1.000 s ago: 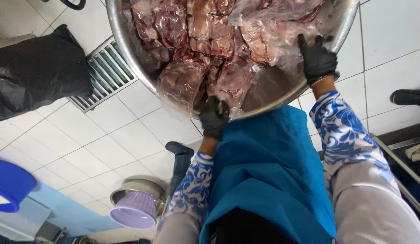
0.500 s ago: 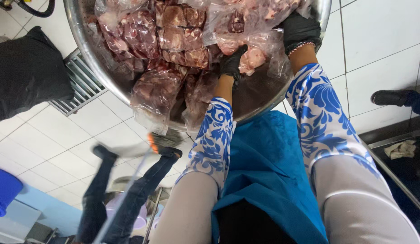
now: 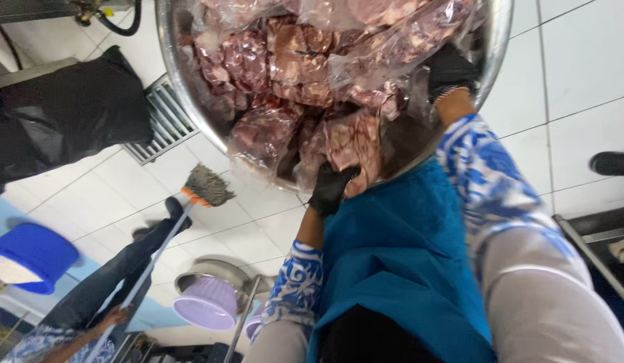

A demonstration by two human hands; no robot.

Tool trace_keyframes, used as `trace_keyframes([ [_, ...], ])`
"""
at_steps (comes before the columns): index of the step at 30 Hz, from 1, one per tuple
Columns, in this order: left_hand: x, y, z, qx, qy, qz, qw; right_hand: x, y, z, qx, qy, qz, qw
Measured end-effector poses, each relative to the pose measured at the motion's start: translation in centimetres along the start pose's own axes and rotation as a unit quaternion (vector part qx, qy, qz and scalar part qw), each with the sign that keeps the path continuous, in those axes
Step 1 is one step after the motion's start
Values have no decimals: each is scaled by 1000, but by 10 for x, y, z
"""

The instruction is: The person sorts and organizes vacuum-sealed packages of raw meat inside a large stainless steel bowl. They use gloved hands to pick up, inspect, and rearrange the packages, occasionally using a knife to assist in moving the items. The task involves repetitive handling of the meat packages within the bowl.

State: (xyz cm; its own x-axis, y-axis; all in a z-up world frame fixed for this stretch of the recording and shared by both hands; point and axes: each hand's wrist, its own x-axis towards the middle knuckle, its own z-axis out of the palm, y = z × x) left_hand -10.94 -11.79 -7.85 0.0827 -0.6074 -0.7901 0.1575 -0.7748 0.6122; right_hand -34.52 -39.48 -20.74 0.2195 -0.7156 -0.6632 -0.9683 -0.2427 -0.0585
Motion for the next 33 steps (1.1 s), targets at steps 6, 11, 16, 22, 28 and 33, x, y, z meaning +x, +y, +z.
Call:
trace_keyframes([
  [6, -52, -56, -55, -296, 21, -75, 952, -122, 38, -33, 95, -16, -68, 993],
  [11, -55, -129, -83, -110, -59, 155, 980, -193, 8, 22, 528, -262, 71, 805],
  [16, -37, -113, -104, -13, -32, 83, 996, -206, -43, 44, 669, 12, -108, 735],
  [22, 3, -12, -101, 244, 94, 263, 929, -203, -116, -42, 227, 113, -382, 889],
  [28, 39, 56, -92, 213, 17, 352, 911, -192, -124, -85, 102, 142, -474, 863],
  [33, 75, 111, -77, 321, -82, 467, 820, -178, -90, -113, 34, 131, -458, 878],
])
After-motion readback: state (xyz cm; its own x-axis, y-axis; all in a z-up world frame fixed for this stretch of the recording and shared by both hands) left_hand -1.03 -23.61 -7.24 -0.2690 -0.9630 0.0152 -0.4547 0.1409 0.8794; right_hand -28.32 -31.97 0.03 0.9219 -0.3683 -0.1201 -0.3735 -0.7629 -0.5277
